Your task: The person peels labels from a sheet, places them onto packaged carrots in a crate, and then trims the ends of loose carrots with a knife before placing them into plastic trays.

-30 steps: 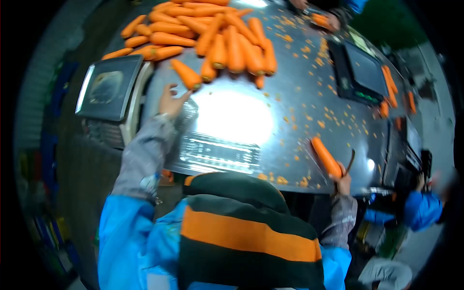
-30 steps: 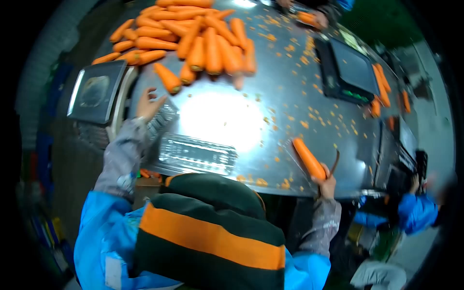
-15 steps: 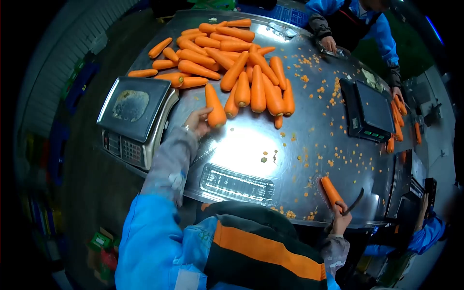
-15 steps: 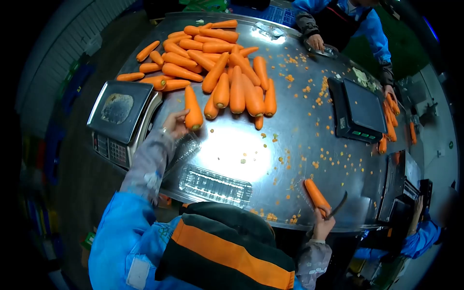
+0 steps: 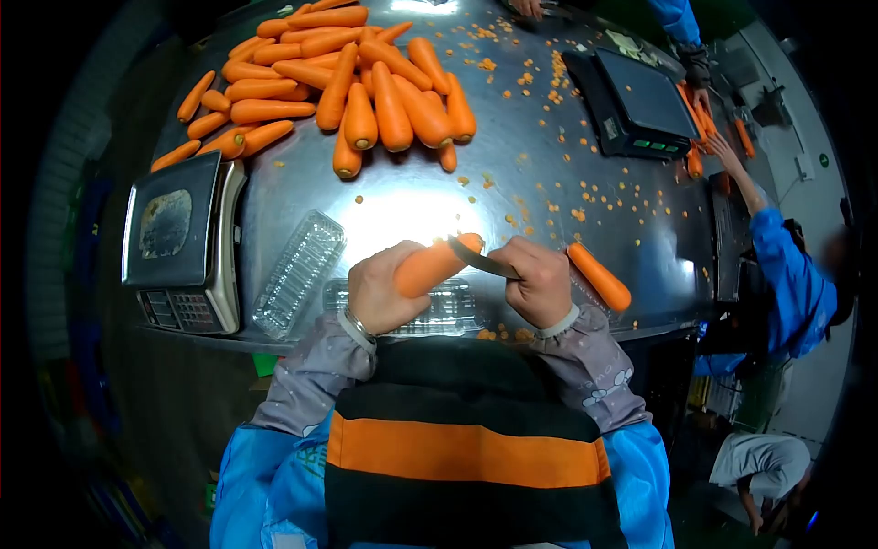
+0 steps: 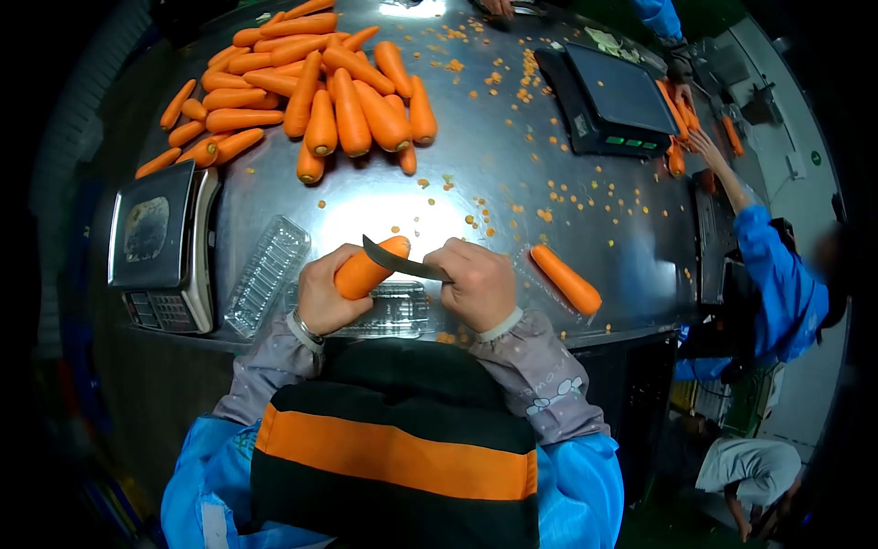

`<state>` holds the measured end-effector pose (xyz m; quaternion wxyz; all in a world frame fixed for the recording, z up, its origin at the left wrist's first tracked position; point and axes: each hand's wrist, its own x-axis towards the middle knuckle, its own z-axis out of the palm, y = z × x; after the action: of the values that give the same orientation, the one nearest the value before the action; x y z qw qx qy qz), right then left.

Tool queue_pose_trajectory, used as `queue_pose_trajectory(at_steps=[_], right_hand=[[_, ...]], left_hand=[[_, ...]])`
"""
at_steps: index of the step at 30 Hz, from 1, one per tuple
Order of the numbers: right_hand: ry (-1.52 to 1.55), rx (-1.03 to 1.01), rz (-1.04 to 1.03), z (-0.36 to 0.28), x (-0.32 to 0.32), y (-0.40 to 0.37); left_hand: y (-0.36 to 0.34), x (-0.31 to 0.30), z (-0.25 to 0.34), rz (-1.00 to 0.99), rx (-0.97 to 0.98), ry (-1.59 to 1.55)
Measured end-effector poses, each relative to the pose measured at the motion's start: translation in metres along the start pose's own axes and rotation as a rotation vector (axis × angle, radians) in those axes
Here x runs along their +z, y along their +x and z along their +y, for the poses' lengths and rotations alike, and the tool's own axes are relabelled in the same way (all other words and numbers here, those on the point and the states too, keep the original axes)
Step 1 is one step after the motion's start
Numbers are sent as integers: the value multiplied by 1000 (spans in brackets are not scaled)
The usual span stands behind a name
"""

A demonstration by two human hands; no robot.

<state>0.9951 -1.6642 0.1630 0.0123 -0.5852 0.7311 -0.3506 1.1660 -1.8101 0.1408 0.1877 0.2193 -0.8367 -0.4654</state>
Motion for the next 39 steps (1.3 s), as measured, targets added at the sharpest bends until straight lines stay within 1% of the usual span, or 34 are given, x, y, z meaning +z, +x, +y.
queue_pose_trajectory(at_steps=[3, 5, 8, 10, 11, 12, 14, 17, 19, 21, 23, 24, 27, 28, 29, 31, 32, 33, 34, 35, 37, 39], right_hand=[[-50, -1, -3, -3, 1, 1], [-98, 11, -29, -5, 1, 3], [-162, 182, -96, 38, 16, -15], [-105, 327, -90, 57, 15, -28], [-67, 397, -106, 62, 15, -39], [-4, 424, -64, 67, 16, -47], [126, 458, 4, 73, 18, -54], [288, 474, 35, 88, 24, -71], [366, 538, -45, 79, 19, -75], [391, 525, -96, 79, 20, -82], [397, 529, -145, 82, 27, -87], [394, 534, -169, 83, 28, -90], [323, 470, -248, 82, 30, -87], [331, 486, -243, 81, 29, -87], [338, 499, -238, 80, 27, -88], [368, 527, -228, 81, 28, -90], [386, 544, -228, 84, 28, -94], [403, 562, -226, 85, 27, -94], [413, 581, -236, 79, 24, -92], [425, 587, -231, 76, 23, -91], [452, 604, -203, 71, 22, -91], [486, 614, -185, 62, 21, -89]], left_hand=[[-3, 2, 1, -17, -44, 40], [-3, 2, 6, 0, -26, 37], [-9, 0, 6, 22, 3, 9], [-7, -7, 2, 68, 25, -7], [-9, -10, -1, 88, 2, 9], [-10, -15, -4, 110, -24, 29], [-10, -41, -11, 142, -96, 84], [-13, -104, -42, 326, -74, 289], [-15, -159, -72, 447, -108, 578], [-17, -210, -93, 494, -261, 877], [-14, -252, -104, 343, -461, 1033], [-16, -264, -108, 262, -561, 1100], [-20, -265, -138, 203, -678, 1059], [-15, -258, -118, 117, -686, 1148], [-12, -244, -112, 176, -517, 1090], [-10, -193, -92, 258, -154, 791], [-11, -166, -81, 160, -142, 561], [-9, -148, -80, -20, -1, 336], [-7, -139, -67, -199, 15, 305], [-7, -135, -53, -257, 7, 356], [2, -142, -53, -173, -9, 422], [11, -165, -63, 158, 3, 771]])
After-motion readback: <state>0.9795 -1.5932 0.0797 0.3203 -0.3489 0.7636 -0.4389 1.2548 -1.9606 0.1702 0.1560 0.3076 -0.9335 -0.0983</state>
